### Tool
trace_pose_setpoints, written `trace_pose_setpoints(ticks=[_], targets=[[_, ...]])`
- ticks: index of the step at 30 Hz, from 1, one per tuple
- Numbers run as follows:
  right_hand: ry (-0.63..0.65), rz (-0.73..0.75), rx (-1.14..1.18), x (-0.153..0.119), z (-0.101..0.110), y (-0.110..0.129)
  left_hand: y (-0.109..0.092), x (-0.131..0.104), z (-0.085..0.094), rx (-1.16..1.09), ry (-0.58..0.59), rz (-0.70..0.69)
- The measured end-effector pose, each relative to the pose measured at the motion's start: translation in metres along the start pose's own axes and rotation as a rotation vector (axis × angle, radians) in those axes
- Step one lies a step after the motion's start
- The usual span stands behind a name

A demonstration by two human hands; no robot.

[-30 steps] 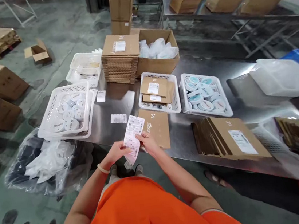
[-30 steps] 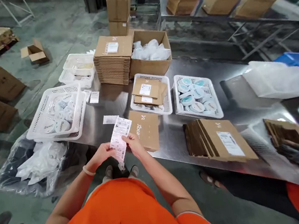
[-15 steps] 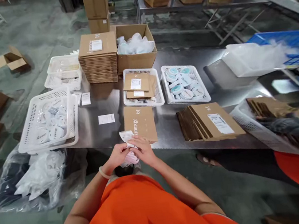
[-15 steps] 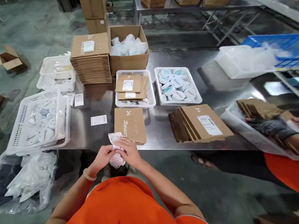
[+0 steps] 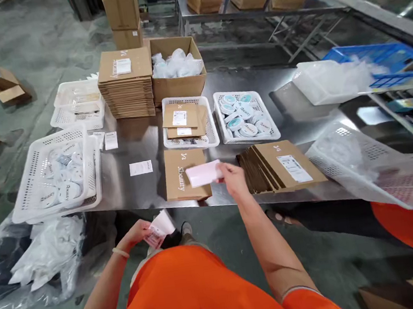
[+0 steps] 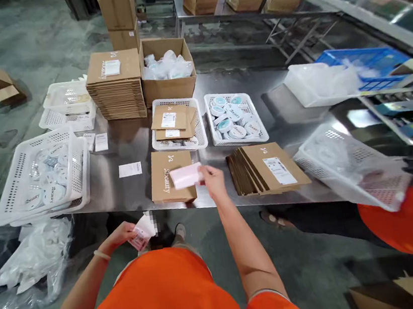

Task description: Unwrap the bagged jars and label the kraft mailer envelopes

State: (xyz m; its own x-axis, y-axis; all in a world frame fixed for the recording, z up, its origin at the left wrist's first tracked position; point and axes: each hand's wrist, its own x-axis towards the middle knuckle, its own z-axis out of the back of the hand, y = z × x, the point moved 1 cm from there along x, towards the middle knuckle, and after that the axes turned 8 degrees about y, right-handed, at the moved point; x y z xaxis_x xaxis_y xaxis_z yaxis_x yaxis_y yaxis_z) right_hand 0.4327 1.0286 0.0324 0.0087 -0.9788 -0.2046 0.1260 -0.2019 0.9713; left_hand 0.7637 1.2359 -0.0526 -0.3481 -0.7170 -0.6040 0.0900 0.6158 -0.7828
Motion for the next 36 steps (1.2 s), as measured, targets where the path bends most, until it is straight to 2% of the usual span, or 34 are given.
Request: trace_pose_setpoints(ticks=[2,4,6,8,12,15,19,24,28,31,33,36], targets=[[-0.107,0.237,-0.111,-0.002,0.006,0.002,0.014,-0.006,0.003,-0.066,-0.009,0.06],[-0.064,0.431,-0.268,-0.015,-0.004,-0.008,0.02,-0.006,-0.001,-0.132,-0.013,0.087],[0.031,0.529,-0.398,-0.028,-0.02,-0.028,0.021,-0.001,-0.009,-0.162,-0.042,0.091],[0.068,0.547,-0.475,-0.035,-0.037,-0.053,0.02,0.006,-0.016,-0.136,-0.085,0.075],[0.05,0.549,-0.545,-0.034,-0.057,-0.091,0.021,0.015,-0.027,-0.136,-0.13,0.052],[0.061,0.593,-0.554,-0.032,-0.067,-0.105,0.021,0.018,-0.03,-0.13,-0.14,0.05],[0.126,0.557,-0.575,-0.03,-0.08,-0.112,0.015,0.024,-0.027,0.103,-0.176,0.025],[0.318,0.395,-0.754,-0.032,-0.091,-0.106,-0.013,0.029,-0.03,0.425,-0.232,-0.053],[0.471,0.303,-1.027,-0.039,-0.076,-0.081,-0.047,0.038,-0.038,0.645,-0.276,-0.065],[0.552,0.234,-1.149,-0.038,-0.065,-0.056,-0.063,0.047,-0.041,0.77,-0.269,-0.042],[0.502,0.245,-1.145,-0.029,-0.071,-0.04,-0.066,0.052,-0.042,0.814,-0.272,-0.027],[0.373,0.394,-1.078,-0.01,-0.099,-0.029,-0.064,0.055,-0.044,0.894,-0.279,0.023]])
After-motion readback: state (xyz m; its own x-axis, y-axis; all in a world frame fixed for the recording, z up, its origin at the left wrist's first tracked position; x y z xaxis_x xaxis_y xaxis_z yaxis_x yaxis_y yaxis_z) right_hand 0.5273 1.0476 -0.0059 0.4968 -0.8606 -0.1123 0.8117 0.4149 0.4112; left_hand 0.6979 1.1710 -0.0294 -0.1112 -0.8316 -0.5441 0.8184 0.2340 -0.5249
